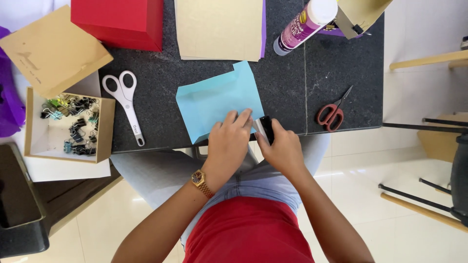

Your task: Assembling a small blue paper box by folding, stapling, and gluing the edges.

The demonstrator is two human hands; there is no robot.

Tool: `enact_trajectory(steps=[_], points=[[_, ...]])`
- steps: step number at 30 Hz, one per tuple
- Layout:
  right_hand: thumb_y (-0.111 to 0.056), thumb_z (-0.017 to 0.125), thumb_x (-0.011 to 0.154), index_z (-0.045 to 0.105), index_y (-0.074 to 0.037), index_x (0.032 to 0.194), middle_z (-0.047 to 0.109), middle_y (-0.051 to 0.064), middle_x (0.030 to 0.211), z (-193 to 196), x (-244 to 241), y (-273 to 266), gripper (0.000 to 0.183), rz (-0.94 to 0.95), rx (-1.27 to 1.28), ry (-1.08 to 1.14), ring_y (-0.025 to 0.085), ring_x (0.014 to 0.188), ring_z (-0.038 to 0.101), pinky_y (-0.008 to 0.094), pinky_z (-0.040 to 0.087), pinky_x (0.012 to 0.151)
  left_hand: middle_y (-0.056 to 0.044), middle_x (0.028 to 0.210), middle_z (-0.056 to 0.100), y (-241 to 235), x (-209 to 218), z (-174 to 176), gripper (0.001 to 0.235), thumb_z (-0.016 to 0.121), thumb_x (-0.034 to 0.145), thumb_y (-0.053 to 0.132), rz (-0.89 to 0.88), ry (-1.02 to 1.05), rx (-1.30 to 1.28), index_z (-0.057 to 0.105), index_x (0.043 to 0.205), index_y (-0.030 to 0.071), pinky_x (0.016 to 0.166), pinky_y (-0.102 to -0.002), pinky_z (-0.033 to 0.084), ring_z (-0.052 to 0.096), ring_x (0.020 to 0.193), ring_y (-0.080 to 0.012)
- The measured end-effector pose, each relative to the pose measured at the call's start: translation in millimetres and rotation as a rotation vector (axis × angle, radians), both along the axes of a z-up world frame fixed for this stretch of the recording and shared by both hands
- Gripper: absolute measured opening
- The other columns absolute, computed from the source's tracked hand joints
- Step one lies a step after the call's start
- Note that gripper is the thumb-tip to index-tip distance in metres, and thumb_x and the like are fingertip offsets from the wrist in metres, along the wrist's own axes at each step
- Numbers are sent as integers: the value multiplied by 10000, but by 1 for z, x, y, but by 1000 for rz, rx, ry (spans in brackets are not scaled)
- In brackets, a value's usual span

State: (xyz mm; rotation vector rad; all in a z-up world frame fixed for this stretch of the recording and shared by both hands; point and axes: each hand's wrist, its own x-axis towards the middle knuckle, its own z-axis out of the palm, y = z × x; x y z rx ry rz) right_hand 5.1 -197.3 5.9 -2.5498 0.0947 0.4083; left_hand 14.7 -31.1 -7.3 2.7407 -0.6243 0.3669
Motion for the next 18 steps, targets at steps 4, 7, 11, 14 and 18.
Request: enact_trajectory(steps=[4,7,11,14,18], points=[[-362,697,887,639,-50,1009,690,316,696,-10,2,-9,340,-22,-191,-32,531,723,712,595,543,627,-33,1128,726,-1,-2,5,205,739,867,33,-5,6,-3,790,1058,86,558,-286,471,659,997,-232],[-347,681,928,632,-64,1007,695,274,676,-5,2,-11,299,-53,-234,-87,494,695,727,528,570,611,-46,1119,732,-1,-2,5,199,747,865,35,9,2,-12,790,1054,79,549,-289,479,668,993,-239],[-370,672,942,594,-86,983,653,228,575,-8,-7,-9,298,-71,-313,-209,462,610,710,509,552,601,-44,1141,728,0,-3,5,227,757,853,44,8,9,-2,787,1075,82,590,-298,496,660,1041,-250],[-399,683,949,588,-91,1038,643,253,584,-19,-6,-21,335,-112,-344,-277,485,635,703,536,534,615,-43,1139,732,-1,-3,3,226,764,849,48,10,6,8,789,1069,91,599,-301,496,663,1048,-251],[-559,607,947,551,-188,1231,718,284,850,-17,19,-50,471,-189,-431,7,547,885,713,608,551,786,-49,1162,738,6,-3,8,204,754,876,45,-33,-29,31,788,1071,96,626,-299,505,667,1080,-256]])
